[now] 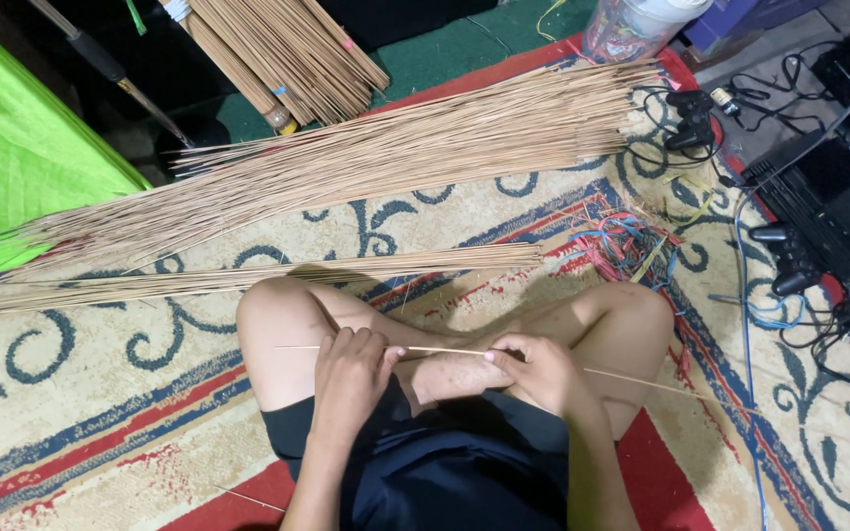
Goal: The person sits cross-legged on a rug and weaves thin bamboo sticks together by hand. They repeatedly interlace a single stick through a bundle of parallel sticks, then align and adjust the bundle to maintain order.
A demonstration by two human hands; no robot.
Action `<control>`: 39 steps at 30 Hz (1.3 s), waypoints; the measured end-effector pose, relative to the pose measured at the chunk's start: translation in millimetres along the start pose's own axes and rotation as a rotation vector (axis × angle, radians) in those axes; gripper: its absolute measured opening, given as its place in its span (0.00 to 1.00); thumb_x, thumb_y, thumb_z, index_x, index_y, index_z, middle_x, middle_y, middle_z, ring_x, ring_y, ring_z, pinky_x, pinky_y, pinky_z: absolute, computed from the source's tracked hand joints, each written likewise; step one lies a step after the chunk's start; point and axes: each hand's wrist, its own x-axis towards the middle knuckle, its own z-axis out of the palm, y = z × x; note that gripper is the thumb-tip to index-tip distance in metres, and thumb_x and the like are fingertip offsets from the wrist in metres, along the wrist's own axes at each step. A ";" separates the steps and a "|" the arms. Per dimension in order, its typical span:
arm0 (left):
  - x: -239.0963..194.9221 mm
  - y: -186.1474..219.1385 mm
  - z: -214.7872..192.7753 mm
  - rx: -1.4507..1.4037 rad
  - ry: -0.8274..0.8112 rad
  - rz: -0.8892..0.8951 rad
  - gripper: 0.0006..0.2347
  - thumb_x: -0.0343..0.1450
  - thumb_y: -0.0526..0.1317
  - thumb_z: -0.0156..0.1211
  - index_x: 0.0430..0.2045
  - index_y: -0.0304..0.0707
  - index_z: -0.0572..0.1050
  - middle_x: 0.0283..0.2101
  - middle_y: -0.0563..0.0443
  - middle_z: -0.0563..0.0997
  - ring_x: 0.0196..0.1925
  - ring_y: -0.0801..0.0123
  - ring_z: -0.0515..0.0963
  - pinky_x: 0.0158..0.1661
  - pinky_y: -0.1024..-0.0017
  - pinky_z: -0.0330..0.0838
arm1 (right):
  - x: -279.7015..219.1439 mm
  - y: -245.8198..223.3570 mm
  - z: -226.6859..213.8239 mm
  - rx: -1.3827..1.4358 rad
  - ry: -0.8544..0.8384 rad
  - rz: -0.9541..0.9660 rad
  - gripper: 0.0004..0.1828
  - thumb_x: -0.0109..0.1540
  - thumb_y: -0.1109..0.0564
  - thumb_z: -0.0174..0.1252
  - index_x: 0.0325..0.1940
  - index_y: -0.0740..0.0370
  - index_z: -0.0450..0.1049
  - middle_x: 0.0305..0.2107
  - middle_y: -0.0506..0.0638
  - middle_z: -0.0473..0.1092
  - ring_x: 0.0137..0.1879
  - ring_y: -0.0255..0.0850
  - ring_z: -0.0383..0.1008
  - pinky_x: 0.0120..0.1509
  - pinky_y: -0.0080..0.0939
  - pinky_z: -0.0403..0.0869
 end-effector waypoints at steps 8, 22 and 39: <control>-1.9 -11.6 -4.5 -0.032 0.011 -0.026 0.13 0.72 0.52 0.61 0.22 0.46 0.77 0.20 0.53 0.72 0.30 0.61 0.74 0.37 0.66 0.65 | -4.6 15.5 -10.6 0.020 -0.007 0.033 0.17 0.63 0.36 0.56 0.44 0.43 0.83 0.37 0.48 0.83 0.50 0.48 0.80 0.57 0.47 0.76; -4.2 -20.0 -13.9 0.079 0.030 -0.096 0.11 0.72 0.49 0.62 0.22 0.46 0.78 0.22 0.55 0.75 0.32 0.63 0.74 0.45 0.65 0.62 | 4.5 7.7 -3.2 -0.227 0.253 -0.068 0.15 0.66 0.38 0.54 0.42 0.42 0.82 0.34 0.50 0.81 0.46 0.53 0.81 0.53 0.49 0.78; -4.5 -13.8 -14.9 0.024 -0.031 -0.096 0.10 0.68 0.48 0.65 0.21 0.47 0.79 0.22 0.54 0.77 0.32 0.61 0.78 0.42 0.64 0.66 | 40.0 16.6 51.9 -0.368 0.506 -0.642 0.06 0.61 0.53 0.61 0.38 0.43 0.83 0.24 0.43 0.74 0.40 0.46 0.77 0.48 0.49 0.75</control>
